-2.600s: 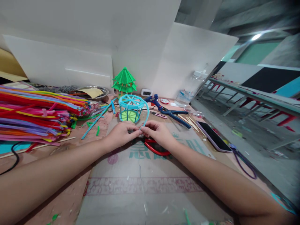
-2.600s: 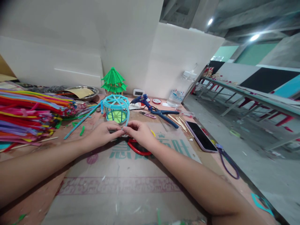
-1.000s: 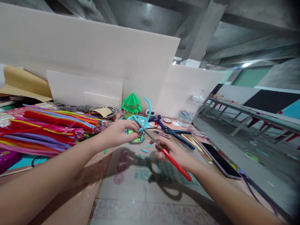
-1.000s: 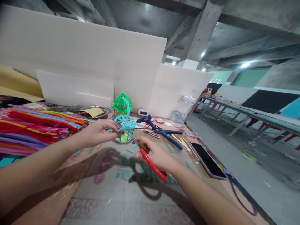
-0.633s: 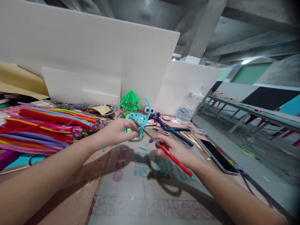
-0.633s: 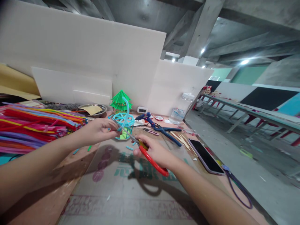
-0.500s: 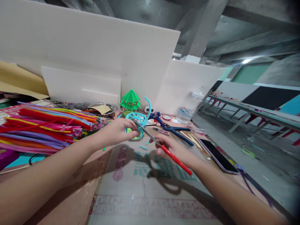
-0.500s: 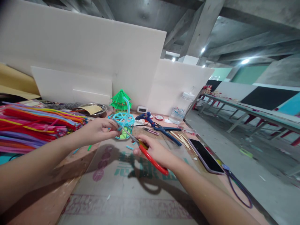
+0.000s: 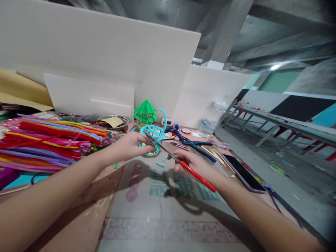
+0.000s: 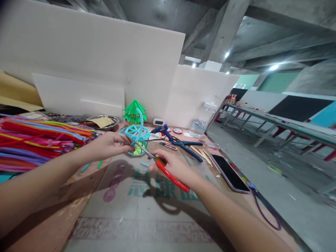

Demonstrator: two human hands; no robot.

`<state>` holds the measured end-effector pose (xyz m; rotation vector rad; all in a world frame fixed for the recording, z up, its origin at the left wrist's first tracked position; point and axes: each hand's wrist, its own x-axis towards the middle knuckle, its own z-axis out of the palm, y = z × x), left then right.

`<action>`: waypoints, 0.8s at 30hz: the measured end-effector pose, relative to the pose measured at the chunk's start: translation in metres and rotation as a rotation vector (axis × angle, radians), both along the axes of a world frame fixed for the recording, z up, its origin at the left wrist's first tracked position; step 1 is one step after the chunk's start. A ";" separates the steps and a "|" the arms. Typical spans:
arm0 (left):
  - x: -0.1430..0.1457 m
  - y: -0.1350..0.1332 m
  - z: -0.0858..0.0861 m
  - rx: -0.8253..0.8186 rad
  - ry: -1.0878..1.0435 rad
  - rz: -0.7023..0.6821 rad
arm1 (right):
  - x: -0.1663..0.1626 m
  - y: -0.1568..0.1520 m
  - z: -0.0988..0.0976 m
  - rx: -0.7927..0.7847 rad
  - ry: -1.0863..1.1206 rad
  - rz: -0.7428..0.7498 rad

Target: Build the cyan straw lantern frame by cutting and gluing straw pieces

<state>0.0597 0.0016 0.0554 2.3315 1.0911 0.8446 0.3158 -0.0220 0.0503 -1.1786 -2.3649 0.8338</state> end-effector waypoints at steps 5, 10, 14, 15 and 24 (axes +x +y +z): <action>-0.001 0.002 -0.001 -0.039 0.009 -0.015 | 0.000 0.001 -0.002 -0.025 0.022 0.013; -0.003 0.003 -0.002 -0.106 0.070 0.018 | -0.004 -0.004 -0.004 -0.117 0.068 0.001; -0.004 0.005 -0.004 -0.162 0.095 0.015 | -0.008 -0.009 -0.004 -0.198 0.129 0.002; -0.005 0.005 -0.004 -0.179 0.092 0.011 | -0.008 -0.009 -0.004 -0.202 0.137 -0.002; -0.014 0.004 0.005 -0.245 0.059 -0.033 | 0.006 0.010 -0.019 -0.029 -0.126 0.038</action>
